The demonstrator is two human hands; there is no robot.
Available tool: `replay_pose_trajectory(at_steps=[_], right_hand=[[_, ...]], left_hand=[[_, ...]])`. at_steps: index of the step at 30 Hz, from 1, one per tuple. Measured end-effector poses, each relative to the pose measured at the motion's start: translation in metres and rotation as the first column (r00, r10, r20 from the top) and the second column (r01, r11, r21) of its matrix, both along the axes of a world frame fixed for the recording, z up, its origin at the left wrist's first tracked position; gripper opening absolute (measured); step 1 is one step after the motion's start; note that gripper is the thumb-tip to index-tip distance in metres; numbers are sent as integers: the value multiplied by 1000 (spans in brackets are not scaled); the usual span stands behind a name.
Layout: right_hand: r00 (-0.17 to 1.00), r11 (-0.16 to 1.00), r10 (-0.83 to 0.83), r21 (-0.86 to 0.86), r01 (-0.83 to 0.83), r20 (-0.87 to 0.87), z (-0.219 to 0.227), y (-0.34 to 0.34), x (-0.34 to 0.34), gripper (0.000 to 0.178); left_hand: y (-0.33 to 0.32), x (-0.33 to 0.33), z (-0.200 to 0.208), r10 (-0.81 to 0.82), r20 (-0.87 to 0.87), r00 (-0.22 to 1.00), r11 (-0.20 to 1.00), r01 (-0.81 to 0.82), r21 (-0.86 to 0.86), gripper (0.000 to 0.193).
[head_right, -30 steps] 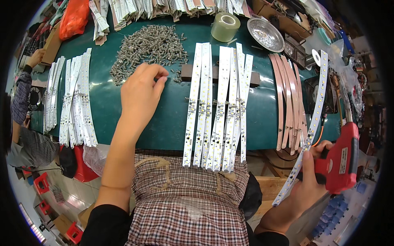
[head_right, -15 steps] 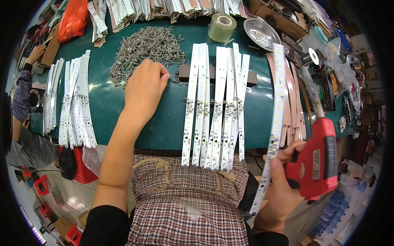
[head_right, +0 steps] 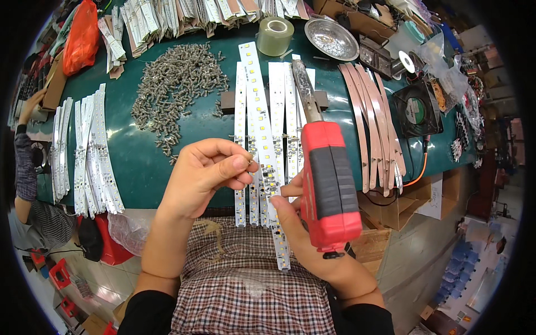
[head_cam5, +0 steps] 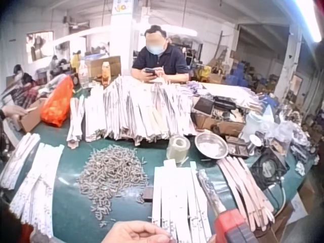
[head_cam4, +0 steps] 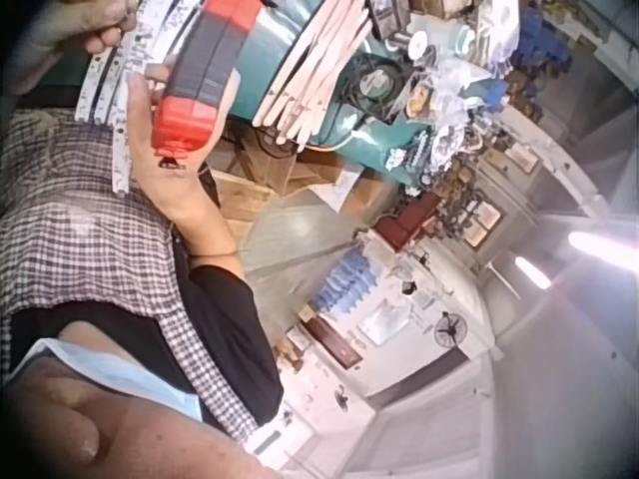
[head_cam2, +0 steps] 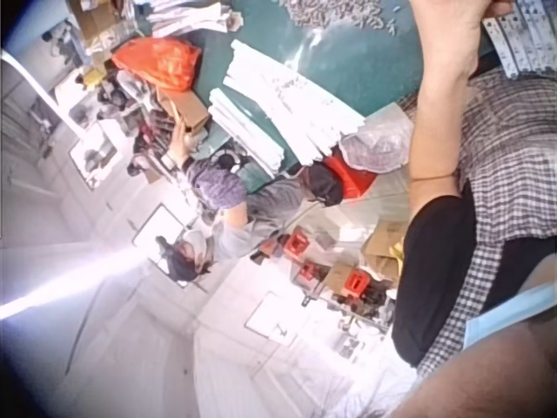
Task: The person places LED strips onto a jig, takes small components from a pile by hand, and solders them onto the strips using a soldering gun.
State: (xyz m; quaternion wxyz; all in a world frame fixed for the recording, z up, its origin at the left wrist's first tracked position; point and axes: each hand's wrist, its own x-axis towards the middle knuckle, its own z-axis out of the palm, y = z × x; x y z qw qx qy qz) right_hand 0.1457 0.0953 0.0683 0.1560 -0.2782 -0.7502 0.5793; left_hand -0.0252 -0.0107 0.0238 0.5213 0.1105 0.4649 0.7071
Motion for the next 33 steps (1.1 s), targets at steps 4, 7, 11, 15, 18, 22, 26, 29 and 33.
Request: replay_pose_trajectory(at_steps=[4, 7, 11, 15, 18, 22, 26, 29, 33], right_hand=[[1000, 1000, 1, -3, -1, -7, -2, -2, -2, 46], [1000, 998, -30, -46, 31, 7, -2, -4, -3, 47], [1000, 1000, 0, -23, 0, 16, -5, -1, 0, 47], [999, 997, -45, -67, 47, 28, -4, -4, -2, 45], [995, 992, -100, -77, 100, 7, -5, -7, -4, 45], [996, 992, -86, -89, 85, -11, -5, -6, -3, 46], [996, 993, -81, -93, 79, -29, -6, -6, -1, 47], [996, 992, -83, -91, 82, -16, -6, -6, -1, 46], [999, 997, -30, -66, 32, 30, -4, -5, -2, 40]], left_hand=[[0, 3, -1, -23, 9, 1000, 1000, 23, -8, 19], [-1, 3, -1, -33, -4, 999, 999, 33, -15, 19], [-1, 4, 0, -33, -5, 999, 999, 33, -24, 20], [-1, 4, -1, -55, -5, 998, 998, 55, -21, 20], [-1, 5, -1, -55, -10, 998, 998, 55, -26, 20], [-1, 5, 0, -50, -11, 999, 998, 50, -30, 20], [-1, 6, -1, -53, -12, 999, 998, 53, -16, 20], [0, 8, -2, -47, -10, 999, 999, 47, -12, 20], [-1, 12, -1, -4, -41, 999, 1000, 3, -29, 20]])
